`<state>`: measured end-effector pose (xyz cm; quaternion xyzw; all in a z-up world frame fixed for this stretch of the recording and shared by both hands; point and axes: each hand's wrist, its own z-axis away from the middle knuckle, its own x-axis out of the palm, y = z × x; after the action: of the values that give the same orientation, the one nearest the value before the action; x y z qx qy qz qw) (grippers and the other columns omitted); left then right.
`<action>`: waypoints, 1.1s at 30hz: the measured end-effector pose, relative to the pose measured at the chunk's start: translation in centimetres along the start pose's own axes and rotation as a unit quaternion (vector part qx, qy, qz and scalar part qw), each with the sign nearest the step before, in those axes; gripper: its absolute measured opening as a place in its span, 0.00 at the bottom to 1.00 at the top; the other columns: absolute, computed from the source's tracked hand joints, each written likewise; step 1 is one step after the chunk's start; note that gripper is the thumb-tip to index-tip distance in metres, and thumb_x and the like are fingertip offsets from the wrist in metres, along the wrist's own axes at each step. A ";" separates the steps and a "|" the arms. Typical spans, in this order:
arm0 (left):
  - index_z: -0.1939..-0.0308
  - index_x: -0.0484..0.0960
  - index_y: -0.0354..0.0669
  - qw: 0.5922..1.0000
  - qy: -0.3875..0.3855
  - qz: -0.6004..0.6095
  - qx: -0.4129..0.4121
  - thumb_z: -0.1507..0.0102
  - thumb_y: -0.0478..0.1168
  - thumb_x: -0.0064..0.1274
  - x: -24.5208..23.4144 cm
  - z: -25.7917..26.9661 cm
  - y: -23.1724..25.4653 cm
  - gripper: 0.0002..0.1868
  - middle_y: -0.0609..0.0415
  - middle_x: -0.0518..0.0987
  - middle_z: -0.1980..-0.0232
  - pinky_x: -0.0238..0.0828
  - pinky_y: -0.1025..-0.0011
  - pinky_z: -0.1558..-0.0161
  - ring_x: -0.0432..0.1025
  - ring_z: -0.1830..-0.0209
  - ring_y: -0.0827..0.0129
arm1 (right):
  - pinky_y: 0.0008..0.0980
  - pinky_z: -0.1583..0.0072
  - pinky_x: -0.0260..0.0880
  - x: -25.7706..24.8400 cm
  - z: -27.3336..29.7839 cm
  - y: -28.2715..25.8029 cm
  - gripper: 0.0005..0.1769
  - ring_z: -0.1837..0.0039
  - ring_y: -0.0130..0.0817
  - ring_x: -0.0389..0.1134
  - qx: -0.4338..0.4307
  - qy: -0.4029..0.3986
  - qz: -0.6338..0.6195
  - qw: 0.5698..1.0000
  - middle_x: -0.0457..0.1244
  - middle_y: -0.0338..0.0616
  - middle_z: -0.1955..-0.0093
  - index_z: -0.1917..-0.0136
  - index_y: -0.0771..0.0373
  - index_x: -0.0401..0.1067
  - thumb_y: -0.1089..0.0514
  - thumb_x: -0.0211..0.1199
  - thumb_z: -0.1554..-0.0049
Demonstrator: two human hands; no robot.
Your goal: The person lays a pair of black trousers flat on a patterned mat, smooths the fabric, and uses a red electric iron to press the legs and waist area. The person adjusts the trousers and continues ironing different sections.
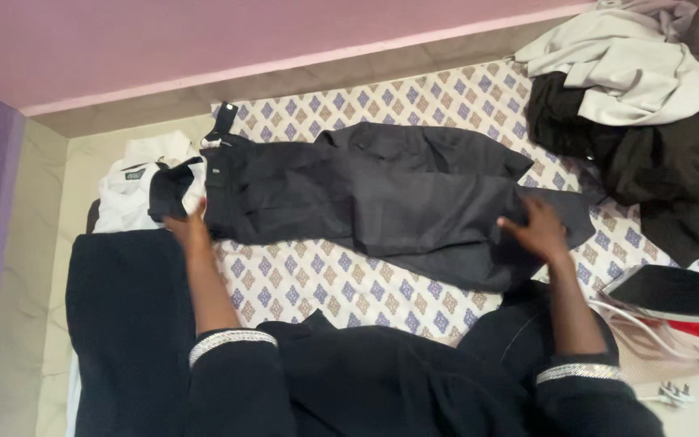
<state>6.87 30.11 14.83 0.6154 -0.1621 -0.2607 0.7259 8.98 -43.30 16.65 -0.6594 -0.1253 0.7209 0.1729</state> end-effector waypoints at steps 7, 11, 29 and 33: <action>0.21 0.50 0.43 0.994 -0.029 -0.044 -0.093 0.44 0.40 0.68 0.5 3.6 -6.5 0.54 0.46 0.70 0.32 0.65 0.62 0.49 0.69 0.43 0.59 | 0.80 0.27 0.26 2.1 1.5 6.6 0.61 0.15 0.65 0.30 0.150 0.046 0.094 0.983 0.35 0.49 0.12 0.17 0.44 0.50 0.27 0.70 0.56; 0.20 0.48 0.59 0.988 -0.058 -0.083 -0.115 0.42 0.41 0.67 0.1 5.3 -6.1 0.54 0.52 0.74 0.38 0.68 0.64 0.69 0.71 0.57 0.64 | 0.78 0.28 0.33 0.4 1.0 8.2 0.64 0.17 0.67 0.34 0.242 0.097 0.024 0.965 0.38 0.54 0.14 0.16 0.52 0.47 0.32 0.74 0.55; 0.23 0.49 0.49 0.971 -0.084 -0.003 -0.226 0.38 0.42 0.61 0.5 3.4 -8.6 0.46 0.44 0.74 0.38 0.75 0.56 0.54 0.75 0.51 0.55 | 0.60 0.40 0.68 -0.6 0.3 9.1 0.37 0.43 0.51 0.67 0.332 0.149 -0.365 0.857 0.65 0.62 0.39 0.30 0.71 0.67 0.37 0.67 0.36; 0.33 0.66 0.34 0.947 -0.072 0.172 -0.261 0.37 0.38 0.55 0.5 3.2 -7.1 0.30 0.40 0.75 0.38 0.74 0.44 0.46 0.75 0.44 0.48 | 0.50 0.50 0.67 -1.0 0.0 9.3 0.26 0.52 0.43 0.68 0.422 0.052 -0.414 0.805 0.68 0.45 0.51 0.38 0.65 0.71 0.45 0.67 0.41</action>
<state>4.20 26.51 8.48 0.3464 -0.2436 -0.2087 0.8816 8.28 -52.15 13.79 -0.4438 -0.0606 0.5273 0.7221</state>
